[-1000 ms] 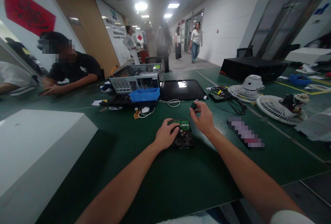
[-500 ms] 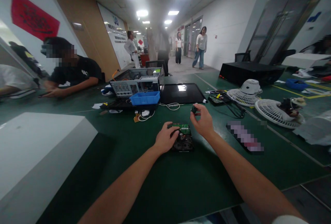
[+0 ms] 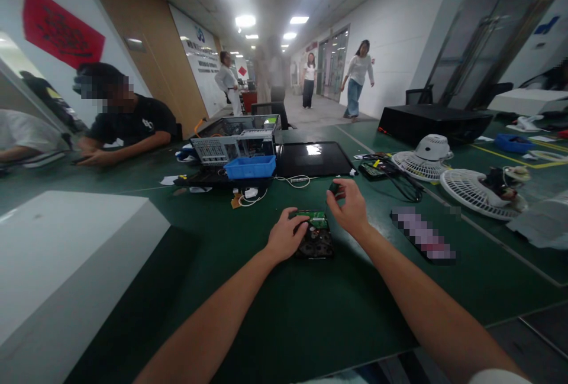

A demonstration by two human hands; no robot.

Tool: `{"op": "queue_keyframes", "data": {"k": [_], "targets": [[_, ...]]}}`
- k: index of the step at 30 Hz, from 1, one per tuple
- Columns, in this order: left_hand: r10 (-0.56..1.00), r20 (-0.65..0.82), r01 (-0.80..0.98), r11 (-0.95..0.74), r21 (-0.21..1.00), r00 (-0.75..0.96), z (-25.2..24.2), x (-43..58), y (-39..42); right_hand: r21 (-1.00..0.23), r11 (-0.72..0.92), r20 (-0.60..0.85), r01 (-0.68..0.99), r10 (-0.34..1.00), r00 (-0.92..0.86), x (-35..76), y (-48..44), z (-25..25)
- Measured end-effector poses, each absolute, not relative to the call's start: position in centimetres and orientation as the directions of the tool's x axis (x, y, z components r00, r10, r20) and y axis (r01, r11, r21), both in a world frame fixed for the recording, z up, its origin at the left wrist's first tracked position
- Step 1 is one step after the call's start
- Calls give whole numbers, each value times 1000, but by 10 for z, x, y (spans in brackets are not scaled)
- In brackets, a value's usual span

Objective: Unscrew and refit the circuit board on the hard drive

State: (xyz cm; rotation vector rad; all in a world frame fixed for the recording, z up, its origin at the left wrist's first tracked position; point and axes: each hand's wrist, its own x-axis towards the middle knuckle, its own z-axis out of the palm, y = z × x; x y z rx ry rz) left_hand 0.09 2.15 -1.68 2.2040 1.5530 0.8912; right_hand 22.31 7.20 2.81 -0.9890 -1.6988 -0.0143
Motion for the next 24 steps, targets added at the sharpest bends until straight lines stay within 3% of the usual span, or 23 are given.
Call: {"op": "queue_keyframes", "data": {"k": [6,15,24], "targets": [[914,298,695,-405,595,277,-20,-4,28,-437,663,805,608,589,-63,225,71,30],[916,291,697,-399,596,275,-27,-4,30,-515,626,773,585,634,2,221,71,25],[943,263,794,-316,520,203,-23,4,25,-416,690,805,592,582,-112,224,72,25]]}}
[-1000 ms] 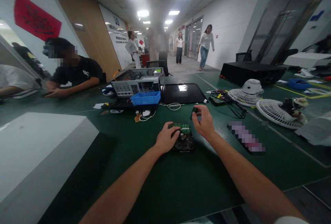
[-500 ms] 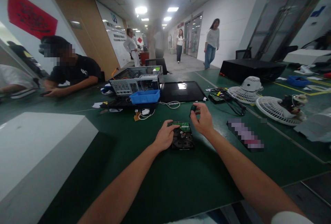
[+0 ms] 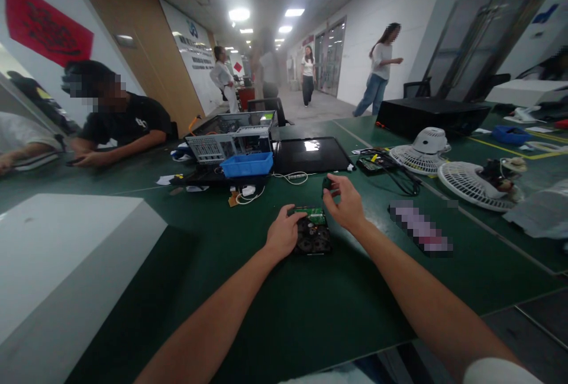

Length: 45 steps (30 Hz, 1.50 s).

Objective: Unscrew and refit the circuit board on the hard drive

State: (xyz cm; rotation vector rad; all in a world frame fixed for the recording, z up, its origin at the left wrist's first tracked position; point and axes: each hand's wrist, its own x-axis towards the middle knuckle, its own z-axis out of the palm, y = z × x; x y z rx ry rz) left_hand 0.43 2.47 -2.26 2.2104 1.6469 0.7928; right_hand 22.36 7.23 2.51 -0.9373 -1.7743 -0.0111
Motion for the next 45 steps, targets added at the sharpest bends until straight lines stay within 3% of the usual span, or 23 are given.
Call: {"op": "queue_keyframes", "data": {"k": [12,20,25,33,42,45], "targets": [[955,286,857,-212,469,80,-24,19,19,-444,674,833,591,553,-4,221,73,26],[872,488,787,-317,530,22,-28,-16,42,-432,674,832,600,554,-23,223,72,28],[914,403,906,-129,403,-50,-31,-57,62,-430,684,829,589,558,-42,223,71,28],[944,322,946,-163,280,67,-34,-52,63,-419,670,810,612,581,-82,224,66,33],[945,313,900,-213,381,91,-24,-50,58,-440,672,803,596,591,-73,222,67,31],[936,350,873,-192,449,25,-26,-53,60,-441,674,806,592,588,-69,222,68,31]]}}
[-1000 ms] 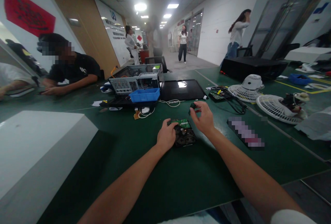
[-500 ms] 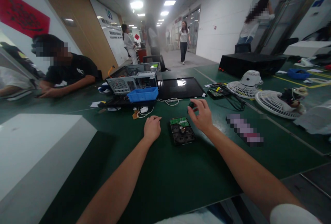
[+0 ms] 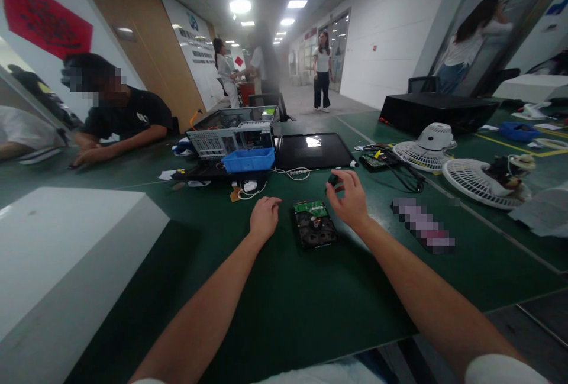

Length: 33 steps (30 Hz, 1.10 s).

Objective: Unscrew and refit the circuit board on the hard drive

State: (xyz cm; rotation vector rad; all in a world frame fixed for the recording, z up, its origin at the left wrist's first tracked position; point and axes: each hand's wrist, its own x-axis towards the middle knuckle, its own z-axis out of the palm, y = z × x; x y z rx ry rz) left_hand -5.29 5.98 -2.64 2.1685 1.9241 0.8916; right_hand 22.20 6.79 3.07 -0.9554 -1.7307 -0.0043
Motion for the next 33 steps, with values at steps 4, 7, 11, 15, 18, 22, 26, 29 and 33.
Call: {"op": "queue_keyframes", "data": {"k": [4,7,11,15,18,22,26,29,33], "targets": [[894,415,850,-84,520,-166,-30,-60,64,-439,679,806,589,587,-77,222,68,31],[902,408,877,-78,474,-140,-33,-61,65,-423,687,811,590,578,-93,222,68,30],[926,367,902,-84,423,-86,-34,-58,63,-419,690,816,590,572,-90,223,69,30],[937,339,914,-67,401,-80,-34,-56,61,-423,680,814,599,575,-78,223,70,30],[945,322,913,-73,401,-66,-33,-57,62,-427,672,812,605,580,-70,223,69,31],[940,330,913,-62,403,-82,-33,-56,62,-428,668,812,609,580,-66,223,68,31],[927,363,924,-59,377,-89,-33,-56,62,-426,674,815,603,576,-67,223,67,32],[936,349,932,-83,352,-49,-34,-56,63,-421,684,833,596,552,-45,222,66,34],[939,340,932,-85,353,-43,-34,-56,64,-421,684,839,596,544,-31,223,66,35]]}}
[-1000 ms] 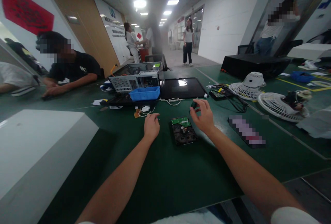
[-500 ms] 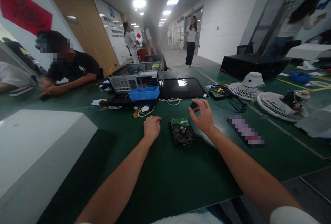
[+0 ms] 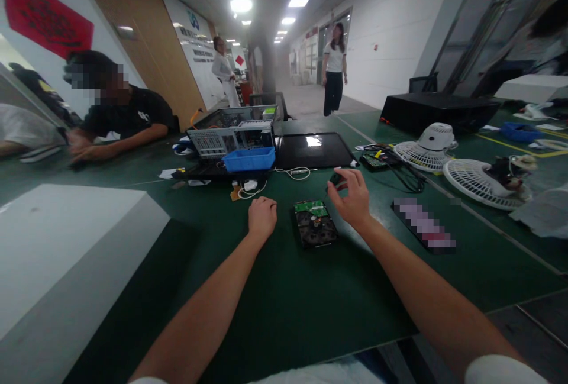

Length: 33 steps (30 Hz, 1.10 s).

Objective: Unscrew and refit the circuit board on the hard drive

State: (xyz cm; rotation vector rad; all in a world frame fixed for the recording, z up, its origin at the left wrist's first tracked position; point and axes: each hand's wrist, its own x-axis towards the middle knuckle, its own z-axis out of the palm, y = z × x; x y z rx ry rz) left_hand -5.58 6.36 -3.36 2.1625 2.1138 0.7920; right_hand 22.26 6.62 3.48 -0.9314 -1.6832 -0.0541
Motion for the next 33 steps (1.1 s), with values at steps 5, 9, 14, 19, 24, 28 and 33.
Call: {"op": "queue_keyframes", "data": {"k": [5,9,14,19,24,28,33], "targets": [[943,327,925,-73,373,-58,-31,-55,62,-425,677,838,601,545,-21,224,67,35],[947,317,925,-73,373,-54,-29,-53,60,-398,651,849,646,529,-9,224,66,40],[936,335,887,-64,456,-105,-24,-49,59,-385,611,845,692,534,-2,224,65,46],[926,355,788,-123,603,-127,-12,-33,54,-393,627,759,673,634,-147,219,64,45],[953,301,539,-231,810,-45,6,-4,40,-350,753,616,557,633,-469,205,58,38],[975,211,287,-222,932,71,13,9,31,-373,746,567,552,654,-500,198,51,39],[988,86,16,-89,996,128,15,11,29,-392,733,525,556,674,-520,198,47,44]]}}
